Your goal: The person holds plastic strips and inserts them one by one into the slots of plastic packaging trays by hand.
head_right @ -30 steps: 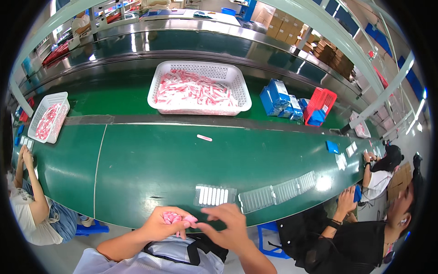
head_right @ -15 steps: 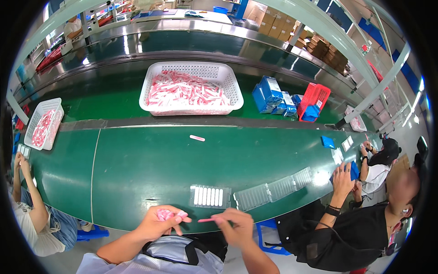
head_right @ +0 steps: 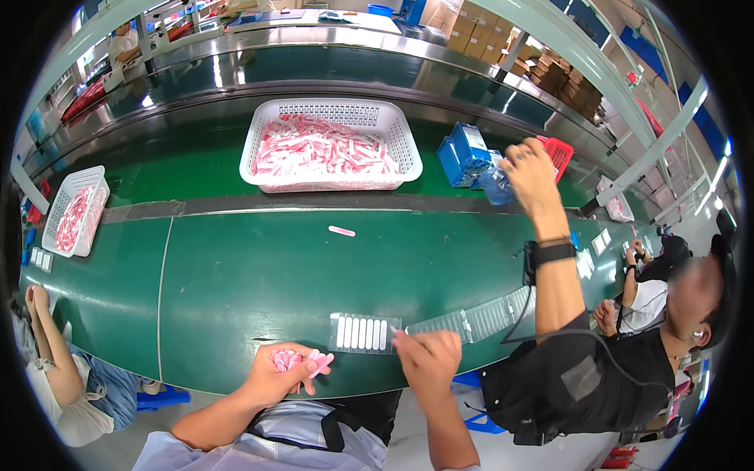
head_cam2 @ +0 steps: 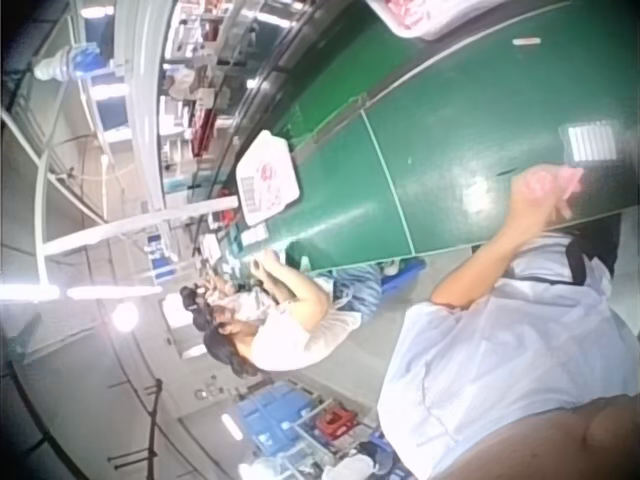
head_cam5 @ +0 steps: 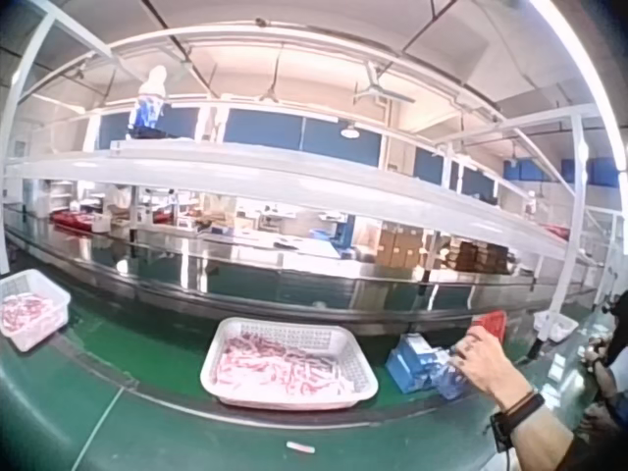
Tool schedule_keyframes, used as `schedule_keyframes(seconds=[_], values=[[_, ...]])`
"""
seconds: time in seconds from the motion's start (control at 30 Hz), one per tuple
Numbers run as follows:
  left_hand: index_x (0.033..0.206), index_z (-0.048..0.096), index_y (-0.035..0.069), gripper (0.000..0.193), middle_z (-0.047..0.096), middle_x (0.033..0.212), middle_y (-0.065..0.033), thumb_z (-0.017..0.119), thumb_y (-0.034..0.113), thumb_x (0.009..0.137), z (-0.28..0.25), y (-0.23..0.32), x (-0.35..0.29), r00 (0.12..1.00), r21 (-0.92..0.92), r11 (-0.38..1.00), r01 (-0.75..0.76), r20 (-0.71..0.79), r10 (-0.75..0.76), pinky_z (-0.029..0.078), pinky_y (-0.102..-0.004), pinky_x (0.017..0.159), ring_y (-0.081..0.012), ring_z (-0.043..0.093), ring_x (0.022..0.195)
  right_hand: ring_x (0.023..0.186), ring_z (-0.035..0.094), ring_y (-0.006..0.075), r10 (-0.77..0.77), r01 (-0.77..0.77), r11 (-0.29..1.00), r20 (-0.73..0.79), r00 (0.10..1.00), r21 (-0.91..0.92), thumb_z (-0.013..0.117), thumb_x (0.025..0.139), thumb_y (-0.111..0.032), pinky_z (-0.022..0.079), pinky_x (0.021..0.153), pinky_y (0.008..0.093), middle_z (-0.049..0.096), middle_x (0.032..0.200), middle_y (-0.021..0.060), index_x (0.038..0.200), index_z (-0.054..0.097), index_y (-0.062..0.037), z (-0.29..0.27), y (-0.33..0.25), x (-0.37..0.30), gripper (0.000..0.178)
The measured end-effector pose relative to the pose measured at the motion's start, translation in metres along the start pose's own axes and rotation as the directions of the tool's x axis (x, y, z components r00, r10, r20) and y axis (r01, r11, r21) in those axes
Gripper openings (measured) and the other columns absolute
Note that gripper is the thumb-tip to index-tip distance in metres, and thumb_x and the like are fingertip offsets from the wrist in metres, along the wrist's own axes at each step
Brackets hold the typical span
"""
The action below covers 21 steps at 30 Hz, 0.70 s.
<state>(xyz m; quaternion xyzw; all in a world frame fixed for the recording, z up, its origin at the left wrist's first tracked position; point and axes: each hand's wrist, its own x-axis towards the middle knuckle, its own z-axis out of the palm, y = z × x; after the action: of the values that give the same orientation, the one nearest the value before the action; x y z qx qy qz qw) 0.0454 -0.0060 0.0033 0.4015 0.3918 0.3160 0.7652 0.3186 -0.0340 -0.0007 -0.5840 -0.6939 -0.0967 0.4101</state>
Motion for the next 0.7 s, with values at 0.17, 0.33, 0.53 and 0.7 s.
schedule_keyframes(seconds=[0.17, 0.33, 0.53, 0.7], values=[[0.110, 0.071, -0.001, 0.021, 0.076, 0.097, -0.0123, 0.070, 0.014, 0.095, -0.009, 0.003, -0.006, 0.998, -0.021, 1.000, -0.013, -0.062, 0.012, 0.043, -0.0195, 0.046, -0.0095, 0.067, 0.062, 0.100, 0.057, 0.0264, -0.084, 0.129, 0.987, 0.370, 0.925, -0.098, 0.085, 0.070, -0.025, 0.039, 0.085, 0.0435, 0.062, 0.109, 0.0028, 0.099, 0.076, -0.0180, -0.004, 0.001, -0.001, 0.032], [0.110, 0.070, -0.001, 0.019, 0.076, 0.098, -0.0130, 0.068, 0.011, 0.096, -0.009, 0.006, -0.006, 0.998, 0.025, 0.998, -0.053, -0.042, 0.054, 0.045, -0.0203, 0.047, -0.0097, 0.068, 0.063, 0.111, 0.056, 0.0299, -0.027, 0.066, 0.994, 0.401, 0.916, -0.084, 0.084, 0.070, -0.024, 0.039, 0.094, 0.0467, 0.063, 0.117, 0.0053, 0.107, 0.075, -0.0174, -0.010, 0.006, -0.002, 0.039], [0.109, 0.070, -0.001, 0.018, 0.076, 0.099, -0.0141, 0.068, 0.010, 0.096, -0.003, 0.006, -0.004, 0.996, 0.056, 0.994, -0.094, 0.004, 0.094, 0.047, -0.0216, 0.050, -0.0106, 0.068, 0.064, 0.111, 0.058, 0.0318, -0.082, 0.092, 0.996, 0.294, 0.952, -0.021, 0.080, 0.075, -0.024, 0.040, 0.095, 0.0477, 0.063, 0.118, 0.0080, 0.109, 0.072, -0.0121, -0.006, -0.019, 0.004, 0.037], [0.110, 0.070, -0.001, 0.019, 0.076, 0.098, -0.0114, 0.067, 0.011, 0.097, -0.003, 0.006, -0.006, 0.995, 0.068, 0.993, -0.096, -0.002, 0.096, 0.047, -0.0210, 0.052, -0.0094, 0.067, 0.064, 0.110, 0.059, 0.0320, -0.083, 0.110, 0.992, 0.353, 0.932, -0.059, 0.081, 0.075, -0.025, 0.042, 0.094, 0.0484, 0.066, 0.118, 0.0084, 0.105, 0.072, -0.0099, 0.001, 0.005, 0.003, 0.034]])
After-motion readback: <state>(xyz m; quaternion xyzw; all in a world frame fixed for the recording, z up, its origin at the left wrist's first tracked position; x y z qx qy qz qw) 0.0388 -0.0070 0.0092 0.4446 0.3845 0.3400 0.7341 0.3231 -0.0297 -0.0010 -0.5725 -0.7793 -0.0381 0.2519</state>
